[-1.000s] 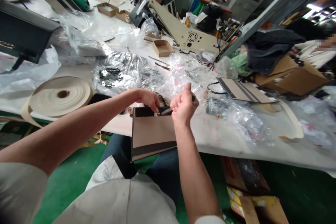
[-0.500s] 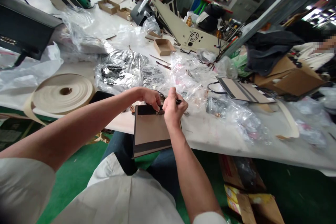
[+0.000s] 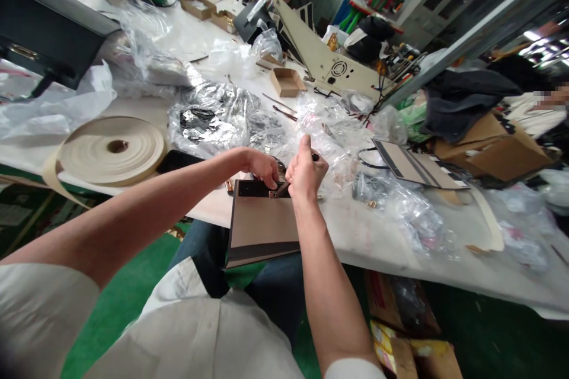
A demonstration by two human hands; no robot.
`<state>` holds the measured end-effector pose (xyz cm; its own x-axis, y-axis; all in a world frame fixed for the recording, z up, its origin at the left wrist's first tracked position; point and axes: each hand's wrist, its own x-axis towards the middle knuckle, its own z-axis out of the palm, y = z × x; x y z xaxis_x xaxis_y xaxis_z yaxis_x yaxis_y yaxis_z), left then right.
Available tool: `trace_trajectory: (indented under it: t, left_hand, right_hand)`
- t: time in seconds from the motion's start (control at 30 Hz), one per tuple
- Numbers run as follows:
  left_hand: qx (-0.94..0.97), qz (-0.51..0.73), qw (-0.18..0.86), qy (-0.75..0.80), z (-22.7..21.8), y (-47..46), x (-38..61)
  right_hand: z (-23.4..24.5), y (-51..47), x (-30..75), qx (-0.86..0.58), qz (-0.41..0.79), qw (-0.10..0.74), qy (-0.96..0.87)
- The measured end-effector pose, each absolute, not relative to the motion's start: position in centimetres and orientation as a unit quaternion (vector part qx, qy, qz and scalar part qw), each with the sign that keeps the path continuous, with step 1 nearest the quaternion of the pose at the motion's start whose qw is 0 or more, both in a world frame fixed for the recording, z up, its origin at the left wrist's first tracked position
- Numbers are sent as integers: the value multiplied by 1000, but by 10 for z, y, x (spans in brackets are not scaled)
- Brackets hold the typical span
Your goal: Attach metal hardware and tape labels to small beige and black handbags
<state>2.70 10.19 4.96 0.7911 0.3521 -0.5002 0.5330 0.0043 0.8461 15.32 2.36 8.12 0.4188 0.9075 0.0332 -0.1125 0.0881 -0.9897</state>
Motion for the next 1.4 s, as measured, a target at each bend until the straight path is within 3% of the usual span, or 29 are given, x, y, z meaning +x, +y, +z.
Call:
trace_trajectory:
  t: [0.2, 0.33, 1.07, 1.27, 1.4]
  left_hand:
    - [707, -93, 620, 327, 45, 105, 32]
    - [713, -111, 606, 333, 49, 104, 34]
    - [715, -58, 623, 311, 43, 101, 29]
    - [691, -23, 648, 320, 42, 99, 28]
    - [700, -58, 626, 338, 42, 103, 31]
  right_hand:
    - [67, -29, 142, -483, 261, 739, -391]
    - [70, -38, 153, -443, 301, 759, -371]
    - [77, 7, 137, -573, 351, 655, -345]
    - [60, 72, 134, -708, 392, 546, -215]
    - [78, 43, 142, -629, 424, 597, -263]
